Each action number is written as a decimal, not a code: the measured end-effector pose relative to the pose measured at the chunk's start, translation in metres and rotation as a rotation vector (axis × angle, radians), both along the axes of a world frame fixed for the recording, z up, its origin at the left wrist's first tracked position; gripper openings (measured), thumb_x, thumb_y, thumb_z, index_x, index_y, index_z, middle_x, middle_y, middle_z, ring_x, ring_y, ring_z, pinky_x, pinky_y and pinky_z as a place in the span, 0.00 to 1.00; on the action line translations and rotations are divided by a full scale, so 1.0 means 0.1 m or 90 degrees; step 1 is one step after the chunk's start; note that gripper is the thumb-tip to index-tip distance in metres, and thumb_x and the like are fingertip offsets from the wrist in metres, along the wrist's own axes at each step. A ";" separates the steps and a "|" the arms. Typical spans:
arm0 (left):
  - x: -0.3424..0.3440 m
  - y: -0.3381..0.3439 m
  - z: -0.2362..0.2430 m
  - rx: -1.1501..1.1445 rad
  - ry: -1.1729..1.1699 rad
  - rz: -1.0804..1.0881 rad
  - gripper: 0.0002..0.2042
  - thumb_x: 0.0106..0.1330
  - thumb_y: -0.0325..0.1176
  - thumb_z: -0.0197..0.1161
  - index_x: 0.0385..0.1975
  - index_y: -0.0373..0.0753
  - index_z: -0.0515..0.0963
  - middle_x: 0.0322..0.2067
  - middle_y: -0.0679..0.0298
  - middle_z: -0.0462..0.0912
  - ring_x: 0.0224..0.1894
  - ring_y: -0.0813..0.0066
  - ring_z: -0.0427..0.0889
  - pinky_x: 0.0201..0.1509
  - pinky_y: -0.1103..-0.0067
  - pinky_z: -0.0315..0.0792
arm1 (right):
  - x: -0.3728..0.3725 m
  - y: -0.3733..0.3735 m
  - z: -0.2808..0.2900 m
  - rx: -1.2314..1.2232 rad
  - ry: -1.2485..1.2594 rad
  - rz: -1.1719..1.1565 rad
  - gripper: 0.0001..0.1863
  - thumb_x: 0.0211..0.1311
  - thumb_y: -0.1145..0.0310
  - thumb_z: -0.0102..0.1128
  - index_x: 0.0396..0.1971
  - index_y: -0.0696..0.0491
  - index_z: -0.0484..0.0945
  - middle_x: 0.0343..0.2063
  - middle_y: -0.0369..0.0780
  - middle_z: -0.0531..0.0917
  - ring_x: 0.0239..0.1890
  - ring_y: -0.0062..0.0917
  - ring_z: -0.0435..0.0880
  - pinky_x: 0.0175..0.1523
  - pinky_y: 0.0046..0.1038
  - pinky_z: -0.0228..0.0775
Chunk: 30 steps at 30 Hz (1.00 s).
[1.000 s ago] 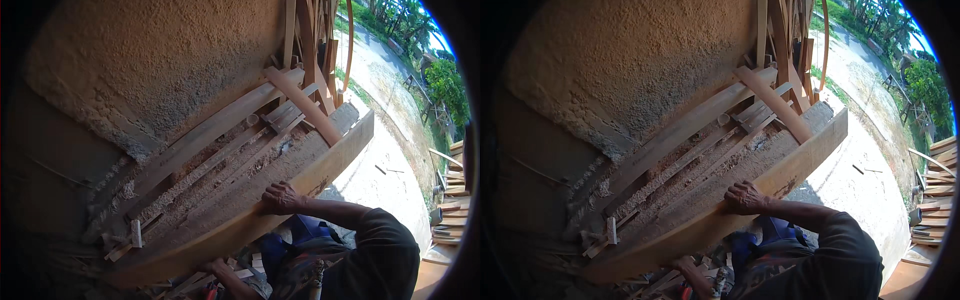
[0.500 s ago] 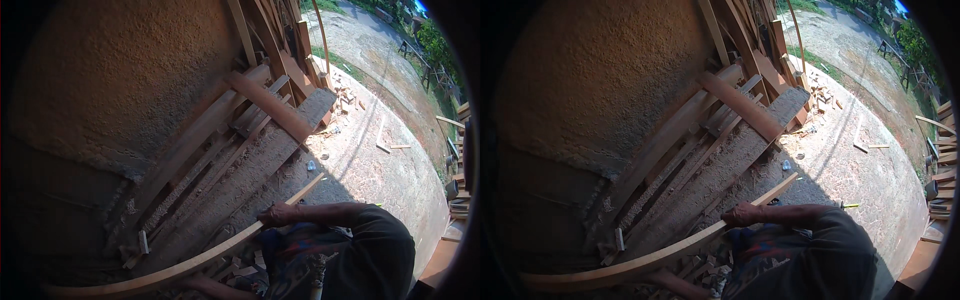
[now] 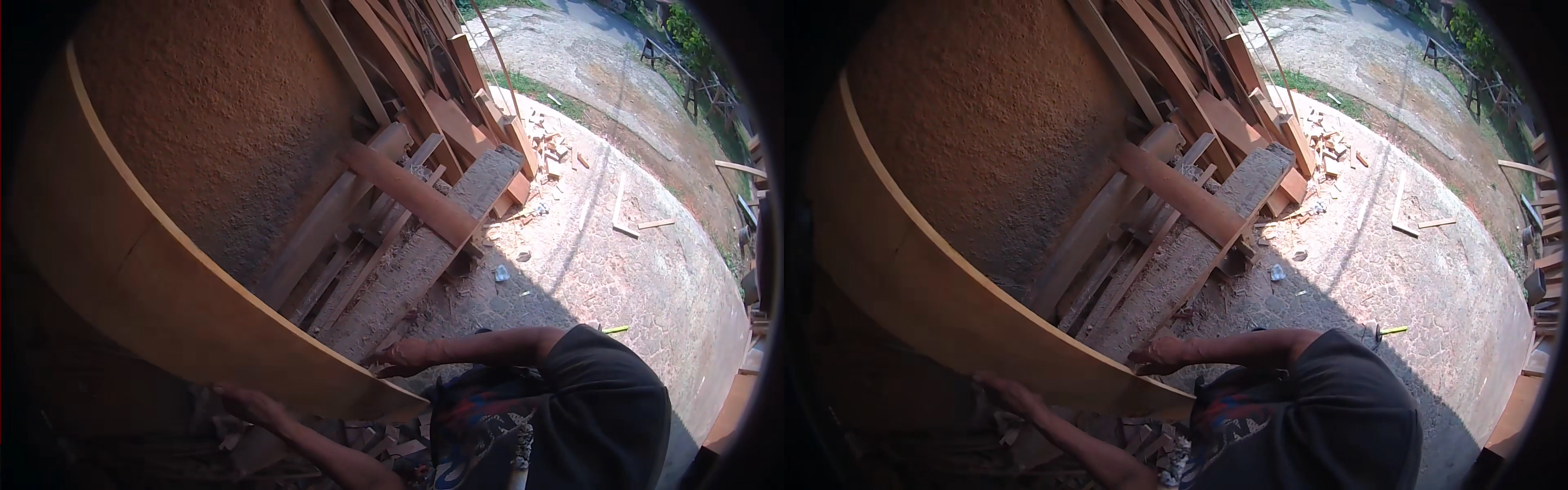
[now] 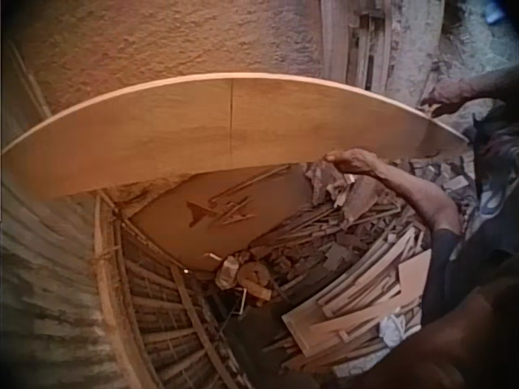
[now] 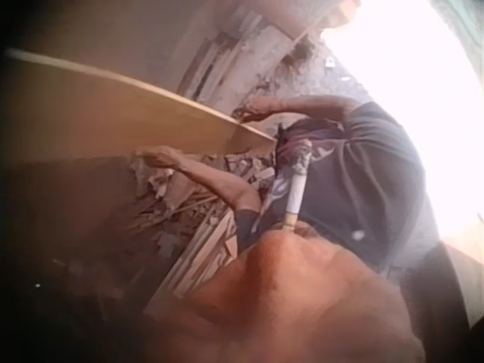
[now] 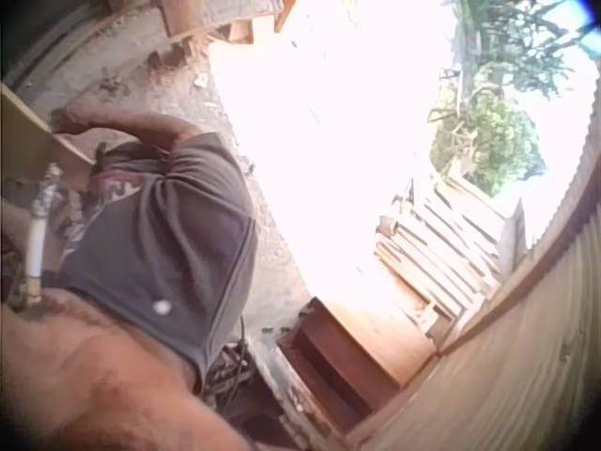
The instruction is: The person measures a wooden plank with a tape measure and marks it with a pencil. They then use a hand saw to cut the plank along the marked line. Finally, the person uses a power planer to smooth the surface of the cut wood.
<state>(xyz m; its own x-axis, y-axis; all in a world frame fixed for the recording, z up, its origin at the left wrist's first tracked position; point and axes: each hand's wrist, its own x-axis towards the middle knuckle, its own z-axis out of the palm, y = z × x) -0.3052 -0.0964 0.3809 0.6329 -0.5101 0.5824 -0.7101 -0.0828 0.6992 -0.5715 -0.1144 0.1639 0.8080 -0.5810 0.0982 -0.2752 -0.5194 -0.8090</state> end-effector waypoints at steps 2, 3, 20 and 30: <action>-0.53 -0.20 0.16 0.003 -0.081 -0.062 0.30 0.80 0.53 0.42 0.40 0.23 0.74 0.35 0.39 0.80 0.36 0.49 0.78 0.43 0.58 0.69 | -0.21 -0.02 0.06 0.027 -0.013 -0.040 0.31 0.72 0.47 0.53 0.68 0.48 0.66 0.45 0.50 0.85 0.46 0.47 0.85 0.51 0.45 0.78; -0.70 -0.32 0.03 0.066 -0.065 -0.105 0.30 0.80 0.53 0.43 0.38 0.24 0.74 0.33 0.41 0.80 0.34 0.51 0.79 0.40 0.60 0.69 | -0.35 0.00 -0.02 0.058 -0.012 -0.055 0.31 0.72 0.47 0.54 0.68 0.48 0.66 0.46 0.50 0.85 0.47 0.46 0.85 0.51 0.44 0.78; -0.77 -0.91 -1.46 0.594 -0.148 -0.496 0.37 0.74 0.66 0.40 0.32 0.33 0.84 0.29 0.39 0.83 0.37 0.40 0.85 0.43 0.55 0.78 | -1.38 -0.66 0.57 -0.331 0.158 -0.440 0.25 0.60 0.62 0.68 0.58 0.48 0.77 0.60 0.43 0.77 0.63 0.40 0.73 0.63 0.43 0.64; -0.26 -1.78 -2.40 0.723 -0.128 -0.586 0.43 0.70 0.72 0.35 0.34 0.34 0.85 0.35 0.40 0.85 0.41 0.39 0.85 0.46 0.55 0.77 | -1.18 -1.40 -0.04 -0.246 0.347 -0.450 0.31 0.62 0.56 0.66 0.66 0.44 0.72 0.69 0.46 0.68 0.72 0.43 0.63 0.70 0.46 0.59</action>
<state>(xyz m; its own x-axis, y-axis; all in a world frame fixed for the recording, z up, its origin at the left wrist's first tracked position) -0.3312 -0.2748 0.1408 -0.2011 -0.9113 -0.3594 -0.8902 0.0168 0.4553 -0.6896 -0.2540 0.1599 0.2759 -0.9559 0.1007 -0.9120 -0.2934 -0.2865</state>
